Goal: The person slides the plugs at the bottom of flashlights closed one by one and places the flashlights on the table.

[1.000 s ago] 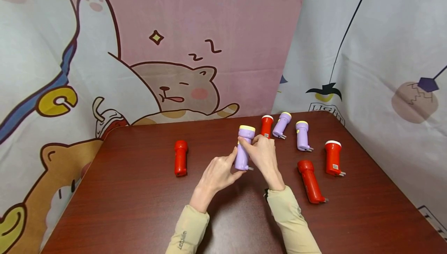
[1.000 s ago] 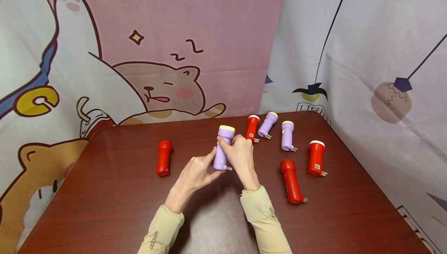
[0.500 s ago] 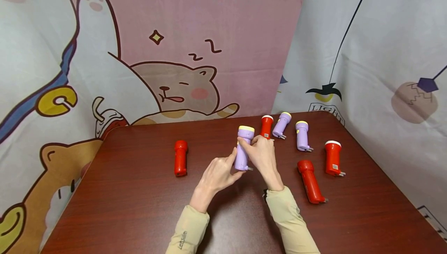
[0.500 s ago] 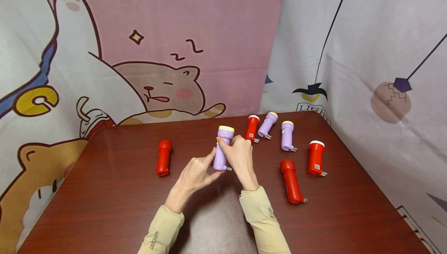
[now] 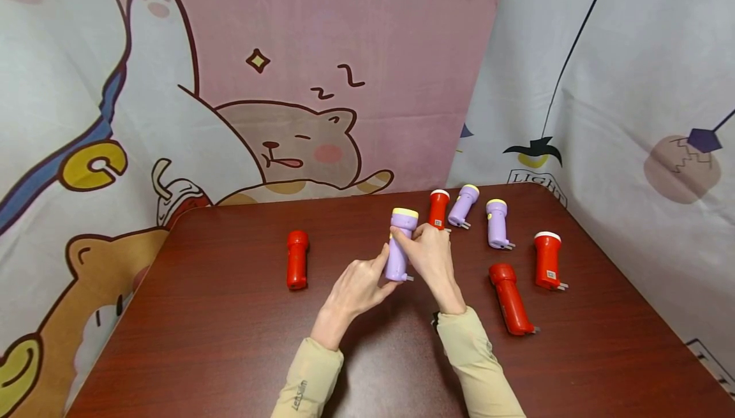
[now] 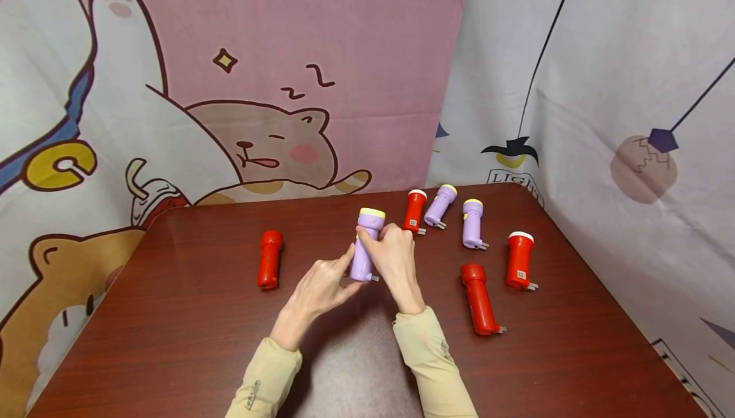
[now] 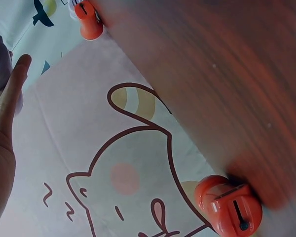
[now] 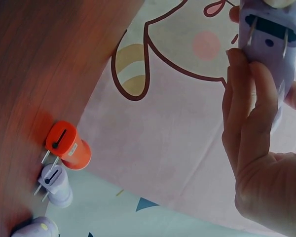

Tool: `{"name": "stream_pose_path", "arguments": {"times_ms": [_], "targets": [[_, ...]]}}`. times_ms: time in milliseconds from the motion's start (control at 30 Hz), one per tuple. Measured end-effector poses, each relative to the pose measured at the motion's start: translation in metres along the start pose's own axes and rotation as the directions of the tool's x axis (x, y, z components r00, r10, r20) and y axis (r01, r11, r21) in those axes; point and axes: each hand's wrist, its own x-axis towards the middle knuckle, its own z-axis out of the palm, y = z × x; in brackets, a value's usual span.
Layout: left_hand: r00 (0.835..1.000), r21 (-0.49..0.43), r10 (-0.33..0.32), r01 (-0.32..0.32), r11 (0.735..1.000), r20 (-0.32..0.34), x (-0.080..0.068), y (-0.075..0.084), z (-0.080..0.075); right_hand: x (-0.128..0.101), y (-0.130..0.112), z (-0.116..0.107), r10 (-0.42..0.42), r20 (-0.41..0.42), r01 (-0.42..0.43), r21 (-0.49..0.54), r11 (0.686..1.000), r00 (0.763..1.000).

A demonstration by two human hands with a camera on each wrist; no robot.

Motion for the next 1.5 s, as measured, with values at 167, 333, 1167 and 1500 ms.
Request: {"name": "stream_pose_path", "arguments": {"times_ms": [167, 333, 1167, 1500], "targets": [[1.000, -0.006, 0.006, -0.005, 1.000, 0.012, 0.0001, -0.0001, -0.0007, 0.0001, 0.0005, -0.0004, -0.003, 0.001, 0.003, -0.005, 1.000, 1.000], [1.000, -0.012, 0.006, -0.005, 1.000, 0.027, -0.0001, 0.0000, -0.0012, -0.0006, -0.0002, -0.0012, 0.004, 0.002, -0.004, -0.002, 1.000, 1.000], [0.996, -0.037, -0.014, 0.017, 0.999, 0.092, -0.0018, 0.0010, -0.0030, -0.0015, 0.0013, 0.0001, 0.017, 0.013, -0.018, 0.015, 1.000, 1.000], [0.993, -0.055, -0.020, 0.026, 0.998, 0.115, -0.0016, 0.0008, -0.0011, -0.0001, 0.0040, 0.0008, 0.031, 0.026, -0.031, 0.001, 1.000, 0.999]]}}
